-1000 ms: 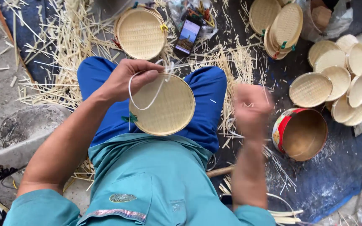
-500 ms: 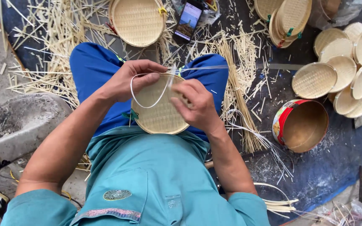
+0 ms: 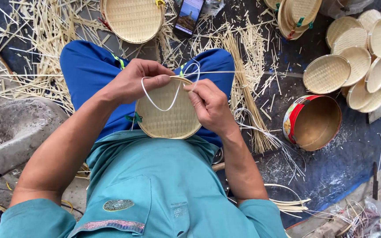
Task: The person weaves a white strip around the rim of a bamboo basket by hand, pulling the strip through the weave and tightening it. They repeat this process around the circumference, occasionally using a small metal tool to create gaps in the bamboo for the strip to pass through.
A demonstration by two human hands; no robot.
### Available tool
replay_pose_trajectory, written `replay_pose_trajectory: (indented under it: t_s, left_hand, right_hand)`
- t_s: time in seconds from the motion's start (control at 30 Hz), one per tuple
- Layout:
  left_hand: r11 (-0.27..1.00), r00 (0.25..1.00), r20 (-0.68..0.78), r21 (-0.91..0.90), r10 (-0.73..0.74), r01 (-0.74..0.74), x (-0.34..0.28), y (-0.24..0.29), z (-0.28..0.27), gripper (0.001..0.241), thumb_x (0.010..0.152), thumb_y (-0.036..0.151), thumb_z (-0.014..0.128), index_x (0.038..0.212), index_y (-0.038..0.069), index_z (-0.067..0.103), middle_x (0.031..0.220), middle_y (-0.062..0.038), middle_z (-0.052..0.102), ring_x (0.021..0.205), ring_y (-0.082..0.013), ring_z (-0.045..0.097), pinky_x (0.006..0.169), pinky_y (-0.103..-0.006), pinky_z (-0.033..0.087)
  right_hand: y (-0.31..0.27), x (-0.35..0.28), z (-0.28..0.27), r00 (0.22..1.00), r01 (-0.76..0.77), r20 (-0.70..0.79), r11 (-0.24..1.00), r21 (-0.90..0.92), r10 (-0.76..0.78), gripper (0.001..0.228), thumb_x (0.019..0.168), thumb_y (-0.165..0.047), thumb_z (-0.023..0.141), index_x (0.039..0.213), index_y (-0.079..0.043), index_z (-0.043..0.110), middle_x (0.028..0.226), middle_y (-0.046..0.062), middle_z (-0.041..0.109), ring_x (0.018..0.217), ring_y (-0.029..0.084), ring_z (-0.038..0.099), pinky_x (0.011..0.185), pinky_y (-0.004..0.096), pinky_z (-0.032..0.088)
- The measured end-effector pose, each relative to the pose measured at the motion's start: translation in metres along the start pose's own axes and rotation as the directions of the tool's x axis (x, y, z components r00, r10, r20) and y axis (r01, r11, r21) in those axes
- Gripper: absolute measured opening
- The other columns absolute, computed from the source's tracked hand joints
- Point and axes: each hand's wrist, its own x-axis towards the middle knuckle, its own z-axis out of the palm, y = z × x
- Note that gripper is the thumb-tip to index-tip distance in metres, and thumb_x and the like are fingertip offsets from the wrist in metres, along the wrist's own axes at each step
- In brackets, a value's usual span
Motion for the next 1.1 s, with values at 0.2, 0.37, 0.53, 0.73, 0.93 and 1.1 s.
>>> replay_pose_trajectory:
  t_s: [0.2, 0.37, 0.53, 0.73, 0.93, 1.1]
  left_hand:
    - [0.999, 1.0, 0.0, 0.022, -0.03, 0.03, 0.004, 0.005, 0.009, 0.028, 0.094, 0.021, 0.073, 0.114, 0.002, 0.077, 0.097, -0.005, 0.078, 0.087, -0.0082, 0.07, 0.079, -0.0253, 0.058]
    - [0.999, 0.999, -0.025, 0.036, -0.031, 0.031, 0.004, 0.006, 0.012, 0.026, 0.092, 0.019, 0.074, 0.112, 0.001, 0.077, 0.096, -0.005, 0.078, 0.085, -0.0077, 0.071, 0.077, -0.0248, 0.058]
    - [0.996, 0.995, -0.074, 0.071, 0.062, -0.056, 0.008, -0.005, 0.013, 0.019, 0.092, 0.013, 0.071, 0.104, -0.001, 0.076, 0.091, -0.004, 0.076, 0.08, -0.0066, 0.068, 0.073, -0.024, 0.057]
    - [0.991, 0.993, -0.027, 0.072, 0.115, -0.113, 0.008, 0.0, 0.014, 0.015, 0.091, 0.009, 0.07, 0.101, 0.0, 0.075, 0.091, -0.004, 0.076, 0.081, -0.0056, 0.068, 0.073, -0.0226, 0.057]
    - [0.978, 0.983, -0.054, 0.129, 0.174, -0.166, 0.009, -0.001, 0.017, 0.017, 0.091, 0.012, 0.07, 0.101, 0.0, 0.076, 0.09, -0.003, 0.076, 0.08, -0.0063, 0.068, 0.072, -0.0235, 0.058]
    - [0.977, 0.994, -0.035, 0.192, 0.104, -0.096, 0.006, 0.02, 0.019, 0.018, 0.089, 0.015, 0.07, 0.1, 0.002, 0.076, 0.085, -0.003, 0.076, 0.077, -0.0064, 0.068, 0.07, -0.0245, 0.057]
  right_hand:
    - [-0.005, 0.017, -0.021, 0.981, 0.162, -0.026, 0.894, -0.417, -0.19, 0.014, 0.091, -0.008, 0.074, 0.105, -0.005, 0.073, 0.102, 0.009, 0.069, 0.091, 0.028, 0.063, 0.078, 0.037, 0.053]
    - [0.013, 0.012, -0.022, 0.994, 0.106, 0.043, 0.851, -0.515, -0.097, 0.011, 0.088, -0.021, 0.083, 0.087, -0.013, 0.076, 0.086, 0.0, 0.068, 0.082, 0.026, 0.062, 0.073, 0.038, 0.051]
    - [0.018, 0.009, -0.012, 0.995, -0.085, 0.02, 0.964, -0.251, 0.093, 0.012, 0.091, -0.018, 0.08, 0.089, -0.008, 0.075, 0.084, 0.002, 0.068, 0.07, 0.017, 0.062, 0.063, 0.032, 0.05]
    - [0.022, 0.007, 0.002, 0.975, -0.222, 0.012, 0.975, 0.005, 0.222, 0.011, 0.093, -0.013, 0.074, 0.097, -0.004, 0.077, 0.086, 0.003, 0.068, 0.066, 0.009, 0.058, 0.057, 0.025, 0.046]
    - [0.037, 0.004, 0.012, 0.974, -0.224, 0.001, 0.97, 0.089, 0.225, 0.009, 0.092, -0.01, 0.075, 0.088, -0.002, 0.073, 0.082, 0.001, 0.062, 0.068, 0.007, 0.055, 0.058, 0.025, 0.045]
    - [0.034, 0.009, 0.013, 0.975, -0.22, 0.011, 0.968, 0.118, 0.22, 0.011, 0.092, -0.008, 0.074, 0.084, -0.002, 0.07, 0.082, 0.001, 0.062, 0.068, 0.008, 0.055, 0.059, 0.025, 0.046]
